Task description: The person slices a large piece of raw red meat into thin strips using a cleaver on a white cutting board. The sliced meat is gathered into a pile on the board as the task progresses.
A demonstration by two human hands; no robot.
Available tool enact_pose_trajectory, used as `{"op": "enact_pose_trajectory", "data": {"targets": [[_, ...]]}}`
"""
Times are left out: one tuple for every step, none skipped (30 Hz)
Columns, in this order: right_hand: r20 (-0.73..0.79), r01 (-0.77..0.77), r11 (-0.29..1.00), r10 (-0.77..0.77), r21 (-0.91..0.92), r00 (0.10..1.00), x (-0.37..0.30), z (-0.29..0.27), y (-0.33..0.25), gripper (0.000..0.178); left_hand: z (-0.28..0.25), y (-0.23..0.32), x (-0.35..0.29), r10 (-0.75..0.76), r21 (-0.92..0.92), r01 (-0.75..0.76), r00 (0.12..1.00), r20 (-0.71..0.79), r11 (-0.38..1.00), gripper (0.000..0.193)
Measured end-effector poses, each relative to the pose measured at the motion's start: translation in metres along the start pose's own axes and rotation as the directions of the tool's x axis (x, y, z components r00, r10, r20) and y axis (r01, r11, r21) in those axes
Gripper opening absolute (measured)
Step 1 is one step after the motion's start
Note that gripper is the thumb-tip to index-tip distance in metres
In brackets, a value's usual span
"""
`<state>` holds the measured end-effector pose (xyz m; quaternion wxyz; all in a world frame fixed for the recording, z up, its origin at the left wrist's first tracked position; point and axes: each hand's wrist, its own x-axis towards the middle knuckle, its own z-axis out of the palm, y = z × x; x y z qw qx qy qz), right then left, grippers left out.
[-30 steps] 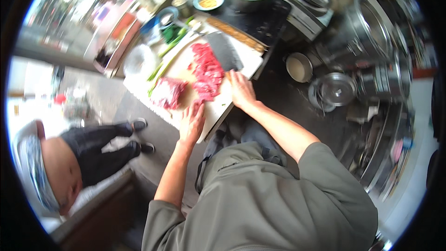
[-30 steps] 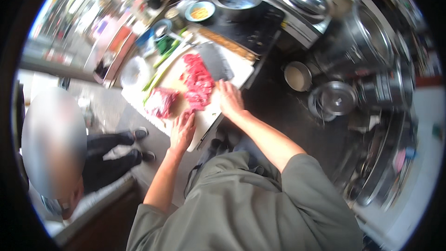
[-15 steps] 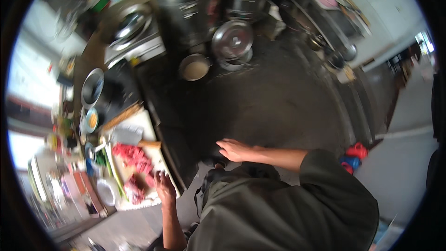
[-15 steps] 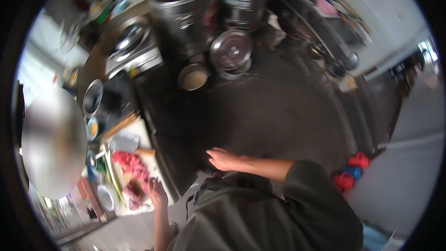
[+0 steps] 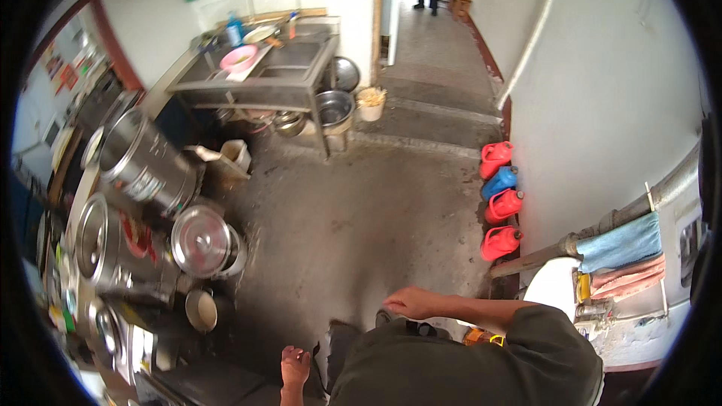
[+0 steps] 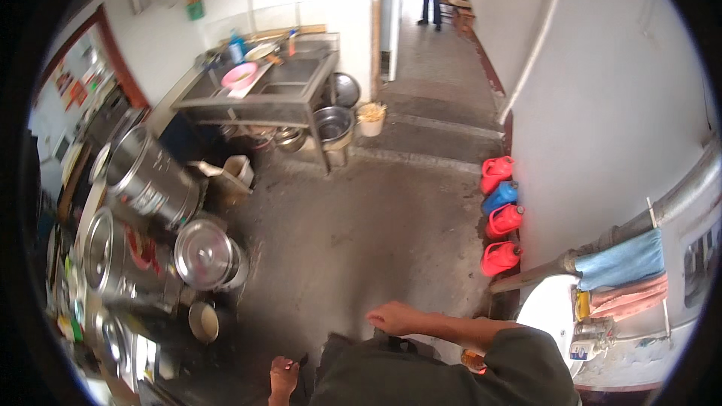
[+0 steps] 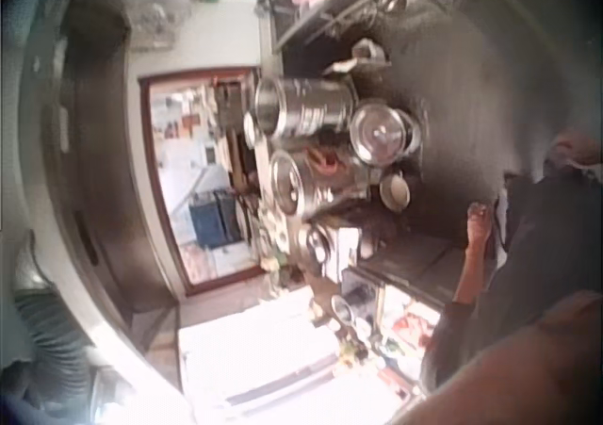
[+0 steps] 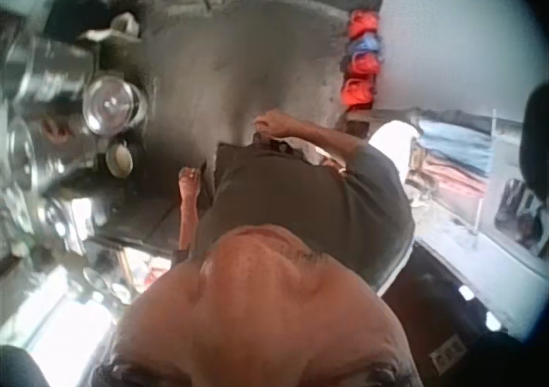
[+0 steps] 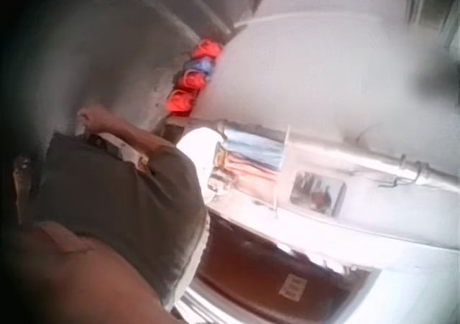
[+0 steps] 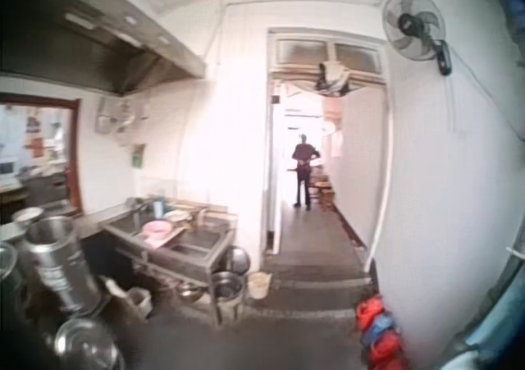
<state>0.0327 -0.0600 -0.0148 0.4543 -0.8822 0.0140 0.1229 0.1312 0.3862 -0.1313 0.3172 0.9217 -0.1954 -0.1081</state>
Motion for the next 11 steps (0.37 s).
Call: {"op": "enact_pose_trajectory", "data": {"targets": [[0.066, -0.044, 0.999, 0.045, -0.014, 0.997, 0.000, -0.023, 0.005, 0.031, 0.006, 0.015, 0.025, -0.043, -0.045, 0.045, 0.998, 0.045, 0.998, 0.024], [0.141, -0.080, 0.996, 0.083, -0.028, 0.987, 0.004, -0.052, 0.008, 0.032, 0.011, 0.023, 0.052, -0.023, 0.007, 0.022, 0.995, 0.094, 1.000, 0.024], [0.217, -0.112, 0.993, 0.119, -0.045, 0.969, 0.009, -0.082, 0.011, 0.034, 0.015, 0.026, 0.083, -0.007, 0.058, -0.001, 0.990, 0.141, 0.998, 0.025], [0.286, -0.150, 0.987, 0.161, -0.060, 0.945, 0.010, -0.105, 0.016, 0.035, 0.017, 0.029, 0.114, 0.012, 0.107, -0.034, 0.981, 0.195, 0.994, 0.027], [0.345, -0.212, 0.977, 0.194, 0.013, 0.918, 0.011, -0.125, 0.019, 0.035, 0.016, 0.037, 0.147, 0.084, 0.101, -0.108, 0.973, 0.214, 0.989, 0.024], [0.407, -0.273, 0.959, 0.217, 0.082, 0.887, 0.010, -0.147, 0.025, 0.035, 0.019, 0.048, 0.177, 0.066, 0.140, -0.113, 0.952, 0.298, 0.984, 0.026], [0.470, -0.346, 0.927, 0.243, 0.146, 0.848, 0.006, -0.166, 0.034, 0.034, 0.020, 0.064, 0.205, 0.047, 0.172, -0.122, 0.921, 0.388, 0.978, 0.028], [0.466, -0.375, 0.923, 0.296, 0.084, 0.834, 0.003, -0.183, 0.050, 0.034, 0.018, 0.085, 0.232, 0.021, 0.203, -0.131, 0.883, 0.469, 0.970, 0.029], [0.459, -0.404, 0.915, 0.350, 0.022, 0.817, -0.003, -0.191, 0.072, 0.034, 0.015, 0.108, 0.258, 0.030, 0.245, -0.244, 0.763, 0.646, 0.938, 0.034], [0.446, -0.430, 0.902, 0.403, -0.046, 0.799, -0.008, -0.200, 0.097, 0.034, 0.008, 0.139, 0.285, 0.020, 0.259, -0.362, 0.615, 0.788, 0.896, 0.038], [0.434, -0.427, 0.904, 0.400, -0.038, 0.807, 0.005, -0.220, 0.109, 0.034, -0.004, 0.174, 0.310, -0.026, 0.262, -0.476, 0.447, 0.894, 0.840, 0.042]]}}
